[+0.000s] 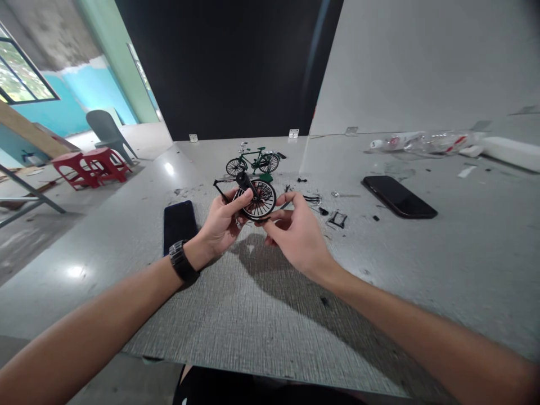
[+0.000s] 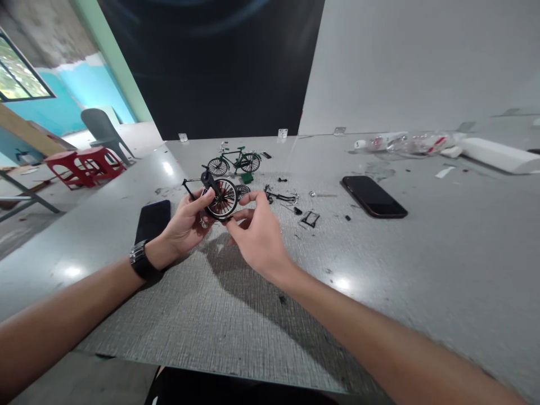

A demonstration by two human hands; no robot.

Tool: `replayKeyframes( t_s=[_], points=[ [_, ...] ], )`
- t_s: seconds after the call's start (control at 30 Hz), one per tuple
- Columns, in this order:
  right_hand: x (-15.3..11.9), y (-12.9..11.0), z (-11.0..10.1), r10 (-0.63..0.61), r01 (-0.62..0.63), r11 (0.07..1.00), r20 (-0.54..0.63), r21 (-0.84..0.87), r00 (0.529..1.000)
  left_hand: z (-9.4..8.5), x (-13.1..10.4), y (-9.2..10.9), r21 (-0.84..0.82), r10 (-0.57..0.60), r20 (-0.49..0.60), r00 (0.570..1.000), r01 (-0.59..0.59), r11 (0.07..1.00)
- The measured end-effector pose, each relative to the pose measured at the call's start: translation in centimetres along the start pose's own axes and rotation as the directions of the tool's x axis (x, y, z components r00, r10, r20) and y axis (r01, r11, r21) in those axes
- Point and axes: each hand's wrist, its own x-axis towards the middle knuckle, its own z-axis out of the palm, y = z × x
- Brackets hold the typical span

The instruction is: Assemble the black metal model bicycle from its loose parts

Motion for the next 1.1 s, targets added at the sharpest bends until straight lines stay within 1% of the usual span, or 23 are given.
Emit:
replayKeyframes(
  t_s=[0.2, 0.3, 0.6, 0.77, 0.97, 1.1],
  points=[
    [-0.03, 0.04, -0.02, -0.026, 0.026, 0.999, -0.009, -0.023, 1.000, -0.18, 0.17, -0.21, -0.007, 0.019, 0.033, 0.999, -0.019, 1.000],
    [-0.02, 0.00, -0.03, -0.030, 0.029, 0.999, -0.013, -0.038, 0.999, -0.28, 0.21, -0.30, -0.020, 0.023, 0.033, 0.999, -0.022, 1.000],
    [-0.03, -0.17, 0.07, -0.014, 0.014, 0.999, -0.010, -0.052, 1.000, 0.09, -0.04, -0.24, -0.033, 0.018, 0.042, 0.999, -0.016, 0.999],
    [-0.16, -0.16, 0.02, -0.052, 0.050, 0.997, -0.044, -0.051, 0.998, -0.02, 0.16, -0.20, -0.057, 0.028, 0.027, 0.999, -0.027, 0.998],
    [-0.38, -0.40, -0.05, -0.136, 0.132, 0.989, -0.056, -0.074, 0.989, -0.42, 0.41, -0.15, -0.054, 0.037, 0.056, 0.998, -0.034, 0.998],
    [-0.43, -0.39, 0.01, -0.155, 0.151, 0.986, -0.060, -0.065, 0.986, -0.48, 0.52, -0.23, -0.077, 0.051, 0.062, 0.997, -0.046, 0.996]
  ],
)
